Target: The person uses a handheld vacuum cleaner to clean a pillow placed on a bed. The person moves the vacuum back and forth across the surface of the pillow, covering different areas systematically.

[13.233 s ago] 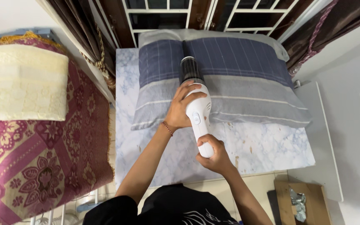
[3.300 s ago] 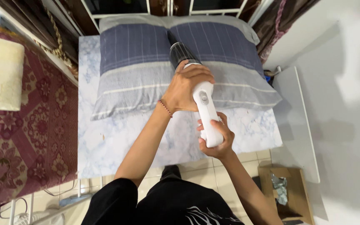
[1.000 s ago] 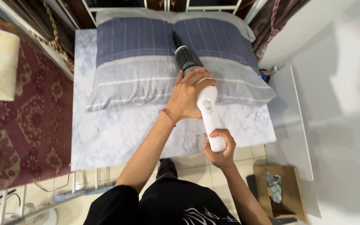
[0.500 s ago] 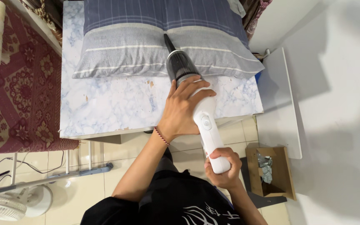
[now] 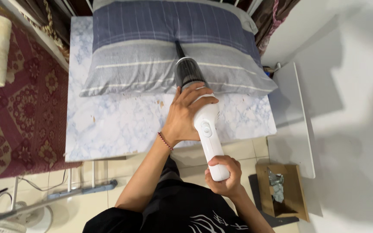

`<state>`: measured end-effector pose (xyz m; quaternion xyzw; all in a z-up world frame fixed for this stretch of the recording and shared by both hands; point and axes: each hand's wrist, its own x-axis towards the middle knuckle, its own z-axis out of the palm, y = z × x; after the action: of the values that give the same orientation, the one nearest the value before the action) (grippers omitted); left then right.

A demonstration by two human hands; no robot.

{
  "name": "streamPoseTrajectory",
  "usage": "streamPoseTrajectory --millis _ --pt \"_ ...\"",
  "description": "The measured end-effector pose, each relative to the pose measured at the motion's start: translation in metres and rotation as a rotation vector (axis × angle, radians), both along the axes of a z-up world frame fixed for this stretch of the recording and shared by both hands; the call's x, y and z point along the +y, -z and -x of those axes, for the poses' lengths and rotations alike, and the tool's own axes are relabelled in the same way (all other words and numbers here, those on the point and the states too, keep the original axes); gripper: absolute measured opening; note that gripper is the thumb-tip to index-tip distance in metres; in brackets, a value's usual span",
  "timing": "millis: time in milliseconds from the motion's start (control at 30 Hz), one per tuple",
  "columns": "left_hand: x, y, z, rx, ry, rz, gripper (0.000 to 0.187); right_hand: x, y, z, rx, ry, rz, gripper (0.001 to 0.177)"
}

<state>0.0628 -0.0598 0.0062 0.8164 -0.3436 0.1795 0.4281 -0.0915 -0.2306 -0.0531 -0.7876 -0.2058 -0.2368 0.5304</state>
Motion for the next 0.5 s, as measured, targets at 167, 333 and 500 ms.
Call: streamPoseTrajectory --millis 167,333,500 --pt "0.005 0.005 -0.052 -0.018 -0.001 0.012 0.068 0.006 0.005 -0.050 0.049 0.032 -0.001 0.037" --pt "0.013 0.011 -0.112 0.009 0.016 -0.028 0.069 0.017 0.011 -0.106 0.126 0.059 -0.035 0.036" --pt "0.028 0.028 -0.169 -0.013 0.041 0.007 0.067 0.036 0.016 -0.163 0.210 0.061 0.022 0.036"
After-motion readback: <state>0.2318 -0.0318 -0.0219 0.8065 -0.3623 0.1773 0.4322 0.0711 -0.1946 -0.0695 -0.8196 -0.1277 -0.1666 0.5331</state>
